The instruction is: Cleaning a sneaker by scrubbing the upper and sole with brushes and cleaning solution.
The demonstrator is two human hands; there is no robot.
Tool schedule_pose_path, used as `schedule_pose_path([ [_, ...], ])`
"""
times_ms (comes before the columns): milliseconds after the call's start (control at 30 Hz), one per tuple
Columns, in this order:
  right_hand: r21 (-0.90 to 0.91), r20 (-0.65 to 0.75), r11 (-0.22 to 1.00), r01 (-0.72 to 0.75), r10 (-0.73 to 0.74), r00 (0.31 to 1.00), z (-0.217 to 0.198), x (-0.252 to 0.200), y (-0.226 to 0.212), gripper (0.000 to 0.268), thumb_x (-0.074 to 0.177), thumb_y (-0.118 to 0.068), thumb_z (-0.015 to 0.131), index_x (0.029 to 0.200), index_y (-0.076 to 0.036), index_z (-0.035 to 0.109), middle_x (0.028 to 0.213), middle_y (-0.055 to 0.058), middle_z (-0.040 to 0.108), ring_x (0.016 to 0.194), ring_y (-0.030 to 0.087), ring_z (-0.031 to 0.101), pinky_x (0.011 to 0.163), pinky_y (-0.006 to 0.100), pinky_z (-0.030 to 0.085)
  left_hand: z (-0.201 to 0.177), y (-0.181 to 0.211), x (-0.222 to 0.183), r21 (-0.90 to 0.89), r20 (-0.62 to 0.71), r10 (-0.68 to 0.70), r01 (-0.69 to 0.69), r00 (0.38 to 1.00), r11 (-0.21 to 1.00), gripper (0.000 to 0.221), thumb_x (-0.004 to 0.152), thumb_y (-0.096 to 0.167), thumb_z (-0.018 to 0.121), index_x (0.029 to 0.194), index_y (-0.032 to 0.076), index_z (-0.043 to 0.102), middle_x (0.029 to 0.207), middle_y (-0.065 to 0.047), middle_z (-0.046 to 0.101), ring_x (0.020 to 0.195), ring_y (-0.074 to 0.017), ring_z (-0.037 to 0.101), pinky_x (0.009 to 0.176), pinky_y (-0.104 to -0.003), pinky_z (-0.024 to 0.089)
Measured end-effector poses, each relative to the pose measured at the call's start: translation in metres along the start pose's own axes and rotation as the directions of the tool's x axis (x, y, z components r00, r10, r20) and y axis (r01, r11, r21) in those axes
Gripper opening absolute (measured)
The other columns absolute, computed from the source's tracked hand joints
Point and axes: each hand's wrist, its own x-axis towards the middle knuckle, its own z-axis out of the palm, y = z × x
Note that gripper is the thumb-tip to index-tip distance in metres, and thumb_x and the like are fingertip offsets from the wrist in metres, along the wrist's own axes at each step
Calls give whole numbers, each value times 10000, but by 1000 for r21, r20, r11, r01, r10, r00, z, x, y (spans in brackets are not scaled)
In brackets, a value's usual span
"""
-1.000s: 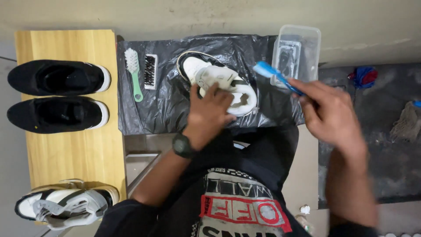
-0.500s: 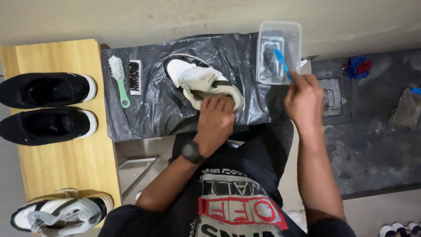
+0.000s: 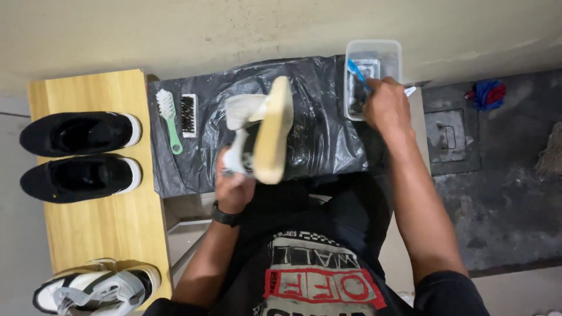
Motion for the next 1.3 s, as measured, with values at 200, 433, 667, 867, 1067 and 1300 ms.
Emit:
schedule_pose_path([
  [200, 110, -89, 993, 40, -31, 996, 23, 6, 13, 336, 887, -53, 604, 1101, -176, 832, 865, 209, 695, 830, 476, 725, 688, 543, 623, 19, 11, 15, -105, -216, 87, -112, 973, 988, 625, 1061, 423, 398, 1569, 59, 392, 1623, -163, 375, 1523, -326, 314, 1327, -523, 170],
  [433, 20, -36, 1000, -19, 20, 999, -17, -3, -21, 242, 996, -155, 604, 1054, -187, 837, 821, 201, 669, 787, 462, 727, 673, 547, 624, 5, 20, -6, 114, -201, 110, -88, 974, 990, 644, 1022, 489, 499, 1525, 88, 473, 1554, -138, 486, 1450, -313, 450, 1271, -556, 288],
  [667, 8, 6, 998, -63, 63, 998, -29, -7, -37, 280, 980, -80, 597, 1132, -126, 829, 908, 235, 673, 812, 484, 715, 686, 588, 619, 21, 52, -23, 229, -248, -22, 81, 968, 970, 775, 966, 310, 533, 1633, 321, 137, 1693, -59, 245, 1467, -395, 396, 1119, -686, 421],
  [867, -34, 27, 996, -79, 80, 996, -27, -7, -37, 342, 920, -35, 585, 1163, -107, 815, 970, 227, 670, 824, 477, 714, 701, 607, 611, -10, 65, -21, 590, -232, 37, 110, 972, 800, 1051, 785, 28, 764, 1591, 228, 121, 1635, -95, 217, 1432, -360, 408, 1055, -593, 513],
  [1067, -29, 42, 995, -91, 92, 995, -35, -9, -44, 393, 868, -1, 582, 1183, -86, 801, 1016, 235, 674, 862, 489, 713, 731, 616, 604, 45, 83, 3, 912, -332, 126, 283, 935, 298, 1248, 579, 193, 1038, 1534, 89, 241, 1532, -270, 375, 1465, -419, 374, 1206, -541, 318],
  [1300, -56, 100, 992, -116, 121, 988, -27, -1, -38, 427, 818, -21, 603, 1203, -94, 771, 1064, 221, 665, 908, 492, 714, 767, 624, 602, 72, 88, 24, 952, -190, 161, 141, 968, 272, 1031, 566, 200, 1036, 1421, 10, 492, 1310, -262, 590, 1314, -411, 559, 1139, -531, 379],
])
